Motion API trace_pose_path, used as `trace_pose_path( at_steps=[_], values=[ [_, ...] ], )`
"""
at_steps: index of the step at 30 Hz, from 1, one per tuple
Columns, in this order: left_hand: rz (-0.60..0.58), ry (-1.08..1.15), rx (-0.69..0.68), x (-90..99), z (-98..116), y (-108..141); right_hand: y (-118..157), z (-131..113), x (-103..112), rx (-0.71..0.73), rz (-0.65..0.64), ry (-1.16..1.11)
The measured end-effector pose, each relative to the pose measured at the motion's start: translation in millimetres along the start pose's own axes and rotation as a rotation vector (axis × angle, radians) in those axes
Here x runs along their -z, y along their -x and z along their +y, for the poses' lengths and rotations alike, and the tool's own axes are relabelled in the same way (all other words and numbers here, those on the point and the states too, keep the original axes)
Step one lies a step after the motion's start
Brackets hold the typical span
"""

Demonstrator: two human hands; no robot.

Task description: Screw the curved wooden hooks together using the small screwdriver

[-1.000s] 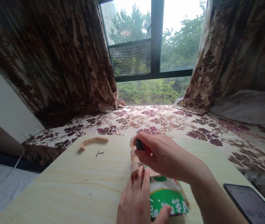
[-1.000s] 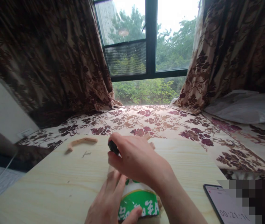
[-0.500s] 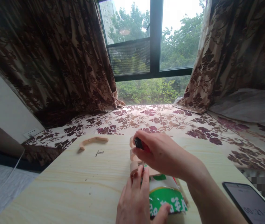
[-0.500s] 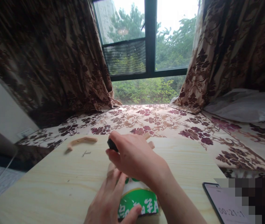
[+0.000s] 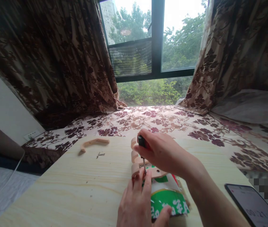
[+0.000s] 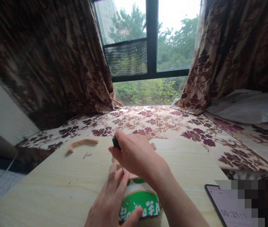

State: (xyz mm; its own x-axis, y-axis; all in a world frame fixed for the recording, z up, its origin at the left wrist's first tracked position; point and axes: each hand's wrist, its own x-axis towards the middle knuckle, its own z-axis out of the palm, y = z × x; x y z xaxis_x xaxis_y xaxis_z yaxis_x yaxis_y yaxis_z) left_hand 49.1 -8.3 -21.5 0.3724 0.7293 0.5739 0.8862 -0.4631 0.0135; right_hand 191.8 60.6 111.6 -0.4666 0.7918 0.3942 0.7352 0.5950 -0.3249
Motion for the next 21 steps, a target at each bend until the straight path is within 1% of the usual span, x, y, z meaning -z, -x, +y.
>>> trace_pose_path(
  at_steps=[2, 3, 4, 6, 9, 13, 16, 21],
  values=[
    [0.038, 0.005, 0.052, -2.3, 3, 0, -1, 1, 0, -0.019, 0.012, 0.024],
    [0.033, 0.01, 0.075, -2.3, 4, 0, 0, 1, 1, -0.014, 0.01, 0.017],
    [0.01, 0.015, 0.091, -1.5, 4, 0, 0, 0, 2, -0.001, 0.003, -0.002],
    [-0.066, 0.029, 0.077, 1.9, 4, -1, 2, -3, 6, 0.036, -0.016, -0.053],
    [-0.112, 0.052, 0.061, 6.1, 4, -2, 3, -5, 6, 0.059, -0.021, -0.083],
    [-0.06, 0.062, 0.125, 3.8, 7, -2, -1, -3, -1, 0.009, 0.036, 0.018],
    [-0.059, 0.052, 0.1, 2.0, 5, -1, -1, -2, -2, -0.014, 0.038, 0.037],
    [-0.132, 0.02, -0.005, 5.2, -4, -2, 2, -4, 3, 0.057, -0.037, -0.07]
  ],
)
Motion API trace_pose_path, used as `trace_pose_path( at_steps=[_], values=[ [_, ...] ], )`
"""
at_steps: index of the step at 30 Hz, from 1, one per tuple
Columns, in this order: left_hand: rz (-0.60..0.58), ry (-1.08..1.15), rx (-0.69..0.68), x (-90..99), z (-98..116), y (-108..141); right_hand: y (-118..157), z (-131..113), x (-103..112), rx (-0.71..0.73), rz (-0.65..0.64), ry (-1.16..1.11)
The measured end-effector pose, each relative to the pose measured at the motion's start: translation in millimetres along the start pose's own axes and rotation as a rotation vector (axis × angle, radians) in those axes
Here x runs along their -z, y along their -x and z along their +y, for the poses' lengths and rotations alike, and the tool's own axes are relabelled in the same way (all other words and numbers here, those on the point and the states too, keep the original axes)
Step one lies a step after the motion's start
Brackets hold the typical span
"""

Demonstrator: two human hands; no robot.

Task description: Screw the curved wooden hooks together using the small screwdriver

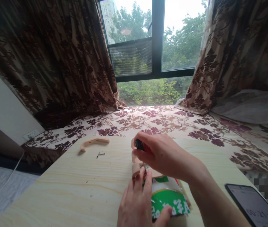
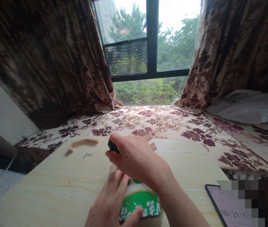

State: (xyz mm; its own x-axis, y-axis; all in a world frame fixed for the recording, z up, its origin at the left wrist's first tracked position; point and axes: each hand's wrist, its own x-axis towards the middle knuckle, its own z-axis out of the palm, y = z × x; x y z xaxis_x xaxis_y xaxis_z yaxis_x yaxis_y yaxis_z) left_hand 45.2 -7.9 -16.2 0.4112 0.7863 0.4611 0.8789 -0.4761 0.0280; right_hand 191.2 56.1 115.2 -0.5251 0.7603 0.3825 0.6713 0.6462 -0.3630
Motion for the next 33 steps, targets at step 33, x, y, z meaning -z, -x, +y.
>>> trace_pose_path(
  at_steps=[33],
  values=[
    [0.029, 0.024, 0.073, -2.6, 3.8, 2.0, 0.4, 4.8, 0.0, -0.067, 0.029, 0.042]
  ],
)
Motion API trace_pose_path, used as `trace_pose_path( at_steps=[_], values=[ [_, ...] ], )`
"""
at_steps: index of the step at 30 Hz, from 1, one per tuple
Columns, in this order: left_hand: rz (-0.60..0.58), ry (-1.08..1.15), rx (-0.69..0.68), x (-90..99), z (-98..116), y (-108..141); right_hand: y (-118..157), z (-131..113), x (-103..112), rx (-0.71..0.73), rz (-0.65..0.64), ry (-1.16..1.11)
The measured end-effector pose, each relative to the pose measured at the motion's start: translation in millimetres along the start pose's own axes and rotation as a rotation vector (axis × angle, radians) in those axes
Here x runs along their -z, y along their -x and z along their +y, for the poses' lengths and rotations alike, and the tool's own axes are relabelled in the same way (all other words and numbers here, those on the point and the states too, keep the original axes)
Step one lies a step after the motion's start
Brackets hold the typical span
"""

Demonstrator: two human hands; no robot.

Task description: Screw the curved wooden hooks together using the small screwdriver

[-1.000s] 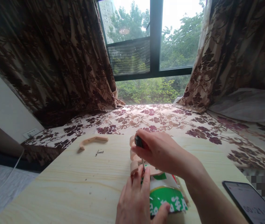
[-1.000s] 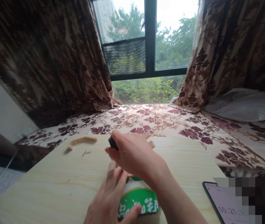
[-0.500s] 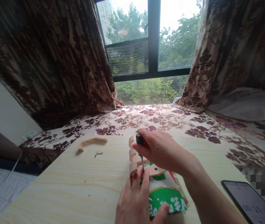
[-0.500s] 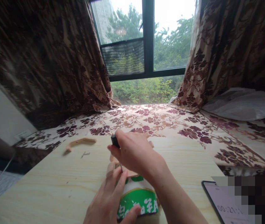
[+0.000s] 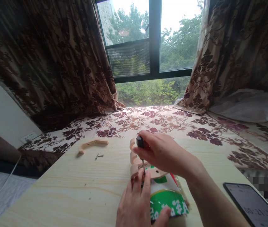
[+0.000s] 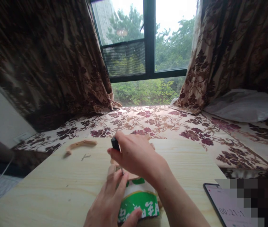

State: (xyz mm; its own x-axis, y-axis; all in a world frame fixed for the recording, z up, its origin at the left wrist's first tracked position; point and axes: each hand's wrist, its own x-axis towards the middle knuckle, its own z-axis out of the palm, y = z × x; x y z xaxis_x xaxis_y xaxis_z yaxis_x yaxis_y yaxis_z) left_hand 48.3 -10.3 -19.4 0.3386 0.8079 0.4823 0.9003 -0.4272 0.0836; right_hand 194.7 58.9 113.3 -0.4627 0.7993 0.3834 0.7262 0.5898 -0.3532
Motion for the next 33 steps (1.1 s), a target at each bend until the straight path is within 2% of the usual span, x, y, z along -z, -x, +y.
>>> trace_pose_path(
  at_steps=[5, 11, 17, 24, 30, 33],
  values=[
    [-0.051, -0.02, -0.076, 3.9, -5.9, -0.8, 1.5, -4.1, 4.8, 0.106, -0.049, -0.127],
    [-0.059, -0.042, -0.1, 3.3, -7.8, -1.5, -3.1, -0.9, -1.1, -0.008, 0.029, 0.011],
    [-0.051, -0.066, -0.101, 3.4, -6.5, -2.3, 0.4, -5.8, 3.3, 0.069, -0.022, -0.094],
    [-0.007, -0.127, -0.141, 2.9, -7.8, -1.9, -3.8, 3.3, -3.1, -0.021, 0.036, 0.037],
    [-0.001, -0.151, -0.142, 4.3, -6.1, -4.0, 0.3, -5.0, 1.0, 0.08, -0.016, -0.068],
    [0.004, -0.16, -0.149, 5.3, -6.5, -4.5, -0.6, -4.4, 0.0, 0.063, 0.004, -0.01]
  ],
)
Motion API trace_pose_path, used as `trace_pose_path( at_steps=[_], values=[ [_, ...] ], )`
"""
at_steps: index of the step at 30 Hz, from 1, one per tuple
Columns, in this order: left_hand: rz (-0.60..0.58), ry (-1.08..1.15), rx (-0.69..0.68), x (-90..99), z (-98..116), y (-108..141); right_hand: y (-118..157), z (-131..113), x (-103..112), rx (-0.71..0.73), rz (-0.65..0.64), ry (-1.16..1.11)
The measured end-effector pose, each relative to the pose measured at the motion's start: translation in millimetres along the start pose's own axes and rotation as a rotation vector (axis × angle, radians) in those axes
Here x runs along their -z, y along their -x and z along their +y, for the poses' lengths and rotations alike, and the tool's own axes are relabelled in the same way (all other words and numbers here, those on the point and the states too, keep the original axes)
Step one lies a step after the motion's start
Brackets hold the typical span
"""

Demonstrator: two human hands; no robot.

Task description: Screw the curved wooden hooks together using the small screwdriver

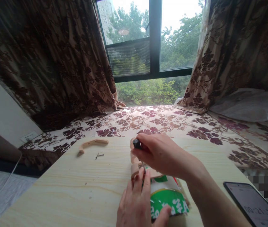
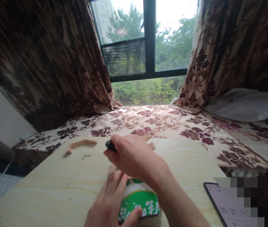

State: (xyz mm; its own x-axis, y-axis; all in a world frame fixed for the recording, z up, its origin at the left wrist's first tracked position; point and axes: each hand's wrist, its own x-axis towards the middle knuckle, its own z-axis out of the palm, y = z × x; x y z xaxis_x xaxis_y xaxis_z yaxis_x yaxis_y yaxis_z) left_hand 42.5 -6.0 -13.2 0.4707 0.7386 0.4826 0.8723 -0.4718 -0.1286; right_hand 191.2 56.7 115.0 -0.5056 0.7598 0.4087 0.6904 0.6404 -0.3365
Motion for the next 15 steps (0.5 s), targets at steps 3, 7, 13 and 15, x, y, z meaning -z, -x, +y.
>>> trace_pose_path(
  at_steps=[3, 7, 13, 15],
  values=[
    [0.027, -0.026, -0.024, 1.1, -0.3, -0.8, -1.1, 4.0, -1.0, -0.072, 0.024, 0.073],
    [0.07, -0.048, -0.03, 5.2, 2.3, -4.1, 1.2, 2.0, 1.9, -0.064, 0.007, 0.015],
    [0.077, -0.033, -0.022, 4.9, 3.1, -4.6, -0.2, 1.7, 1.3, -0.065, 0.016, 0.073],
    [0.051, -0.015, -0.014, 2.0, 1.5, -2.2, -2.0, 4.9, 0.2, -0.129, 0.017, 0.114]
  ],
)
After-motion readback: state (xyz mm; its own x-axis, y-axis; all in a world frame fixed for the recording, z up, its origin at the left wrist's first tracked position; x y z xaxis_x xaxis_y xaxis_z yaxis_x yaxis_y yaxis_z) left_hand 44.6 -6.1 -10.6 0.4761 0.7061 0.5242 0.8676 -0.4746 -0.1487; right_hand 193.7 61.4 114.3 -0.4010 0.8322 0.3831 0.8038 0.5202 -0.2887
